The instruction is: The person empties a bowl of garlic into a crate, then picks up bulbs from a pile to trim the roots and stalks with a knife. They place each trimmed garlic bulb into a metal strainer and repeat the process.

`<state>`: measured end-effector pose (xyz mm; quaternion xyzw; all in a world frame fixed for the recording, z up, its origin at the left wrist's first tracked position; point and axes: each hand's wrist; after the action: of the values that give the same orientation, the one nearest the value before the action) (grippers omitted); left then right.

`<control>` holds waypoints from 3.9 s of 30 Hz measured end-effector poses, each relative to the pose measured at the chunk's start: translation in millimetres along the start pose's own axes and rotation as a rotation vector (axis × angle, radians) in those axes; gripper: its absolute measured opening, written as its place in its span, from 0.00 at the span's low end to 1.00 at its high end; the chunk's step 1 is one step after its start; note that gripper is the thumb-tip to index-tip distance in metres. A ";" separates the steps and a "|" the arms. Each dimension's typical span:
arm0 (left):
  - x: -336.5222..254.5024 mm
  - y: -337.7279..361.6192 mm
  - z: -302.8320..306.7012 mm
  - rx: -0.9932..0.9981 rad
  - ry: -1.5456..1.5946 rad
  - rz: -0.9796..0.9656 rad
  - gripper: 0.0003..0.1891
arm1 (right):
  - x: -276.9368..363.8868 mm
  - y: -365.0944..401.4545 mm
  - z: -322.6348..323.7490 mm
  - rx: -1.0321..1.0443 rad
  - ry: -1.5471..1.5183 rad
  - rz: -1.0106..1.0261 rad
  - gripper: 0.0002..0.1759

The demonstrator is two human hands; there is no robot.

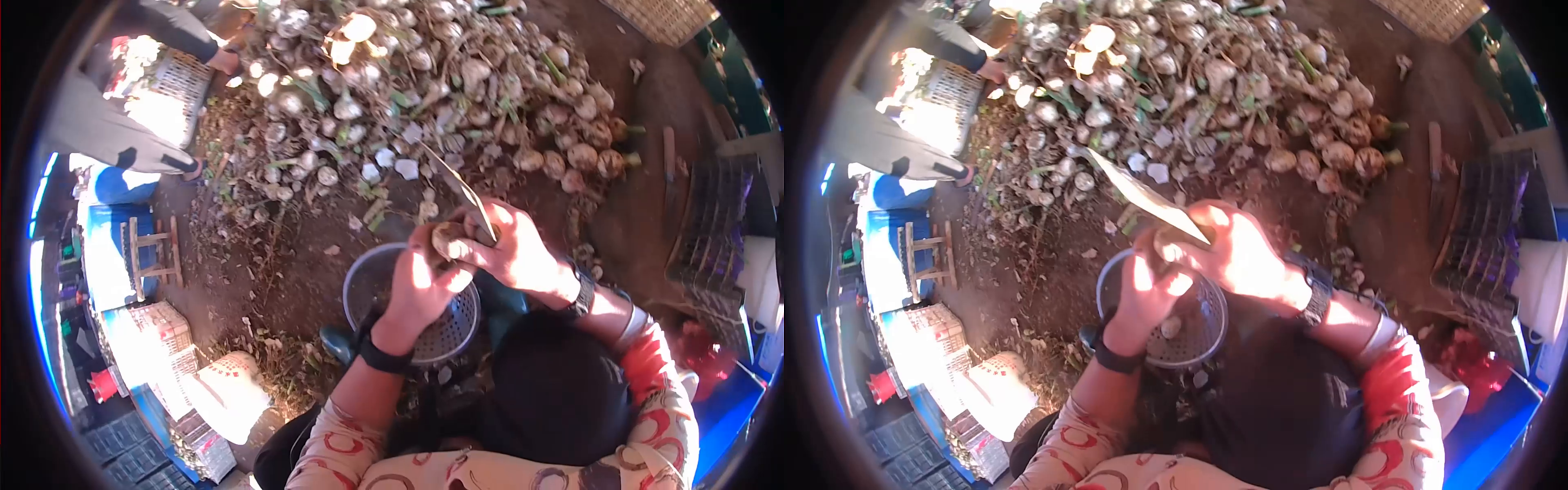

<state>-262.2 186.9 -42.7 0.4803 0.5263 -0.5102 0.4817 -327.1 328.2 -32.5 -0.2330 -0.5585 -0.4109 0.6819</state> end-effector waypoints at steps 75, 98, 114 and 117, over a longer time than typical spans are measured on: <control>137.0 -80.0 56.2 0.525 -1.259 0.476 0.22 | -116.2 -22.8 4.4 -0.230 0.068 -0.527 0.23; 48.7 65.3 59.6 0.070 -0.635 0.263 0.18 | 3.7 110.1 70.1 -0.523 0.020 -0.405 0.13; -42.7 113.8 36.6 -0.055 -0.513 0.169 0.15 | 12.2 380.0 173.8 -1.036 0.694 -0.324 0.16; -58.9 120.6 44.8 -0.085 -0.584 -0.024 0.15 | 10.2 335.1 182.7 -0.971 0.534 -0.003 0.16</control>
<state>-136.8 143.5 6.3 0.2863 0.3919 -0.6098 0.6265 -155.9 652.6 73.5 -0.4073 -0.1129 -0.6671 0.6135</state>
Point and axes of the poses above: each hand's wrist, its own y-axis away from the middle knuckle, its own z-axis out of the back of the hand, x = y × z, and after that the axes turned 5 degrees about -z, right-handed
